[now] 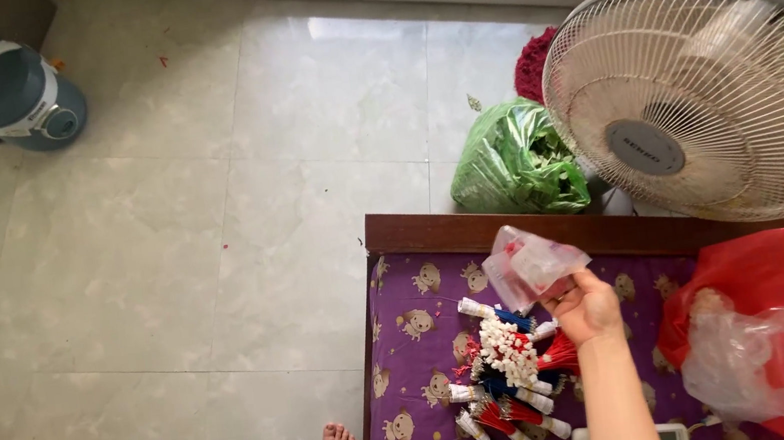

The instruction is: The person manually attaches red connector housings to the terminal ends of small wire bundles.

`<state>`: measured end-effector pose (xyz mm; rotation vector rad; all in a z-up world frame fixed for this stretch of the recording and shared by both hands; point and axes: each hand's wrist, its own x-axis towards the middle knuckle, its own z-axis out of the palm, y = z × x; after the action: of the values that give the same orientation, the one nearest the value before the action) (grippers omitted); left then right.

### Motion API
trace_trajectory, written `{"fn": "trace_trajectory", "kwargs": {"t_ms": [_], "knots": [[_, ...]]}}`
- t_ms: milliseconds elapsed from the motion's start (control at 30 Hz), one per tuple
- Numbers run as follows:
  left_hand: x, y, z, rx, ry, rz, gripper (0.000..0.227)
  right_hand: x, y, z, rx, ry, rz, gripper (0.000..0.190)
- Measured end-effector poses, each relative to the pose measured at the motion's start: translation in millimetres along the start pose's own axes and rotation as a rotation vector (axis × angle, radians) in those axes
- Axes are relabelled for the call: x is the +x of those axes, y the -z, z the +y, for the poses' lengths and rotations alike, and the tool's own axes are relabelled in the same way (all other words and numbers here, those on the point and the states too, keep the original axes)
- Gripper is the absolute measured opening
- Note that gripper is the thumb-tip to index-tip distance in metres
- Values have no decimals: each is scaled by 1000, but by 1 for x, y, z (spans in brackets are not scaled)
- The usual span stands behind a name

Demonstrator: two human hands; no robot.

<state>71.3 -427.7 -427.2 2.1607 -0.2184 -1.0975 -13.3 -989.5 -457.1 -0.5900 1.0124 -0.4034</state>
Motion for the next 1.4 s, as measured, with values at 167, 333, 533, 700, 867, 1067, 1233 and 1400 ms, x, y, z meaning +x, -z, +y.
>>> {"fn": "trace_trajectory", "kwargs": {"t_ms": [167, 333, 533, 700, 867, 1067, 1233, 1400], "knots": [[-73, 66, 213, -53, -314, 183, 25, -140, -105, 17, -73, -83, -101, 37], [-163, 132, 266, 215, -664, 490, 26, -275, -177, 91, -147, -263, -257, 36], [-277, 206, 193, 389, -261, 745, 34, -384, -252, 186, -216, -441, -535, 30], [-389, 262, 105, 381, 62, 785, 51, -500, -348, 253, -550, -612, -620, 32], [-444, 264, 2, 172, 197, 1042, 16, -553, -374, 350, -803, -668, -703, 32], [-472, 262, -85, -103, 359, 992, 21, -568, -375, 424, -870, -679, -771, 37], [-451, 251, -110, -67, 330, 941, 34, -589, -379, 418, -937, -578, -741, 42], [-435, 250, -115, -61, 271, 1000, 18, -618, -387, 393, -1140, -312, -1059, 79]]}}
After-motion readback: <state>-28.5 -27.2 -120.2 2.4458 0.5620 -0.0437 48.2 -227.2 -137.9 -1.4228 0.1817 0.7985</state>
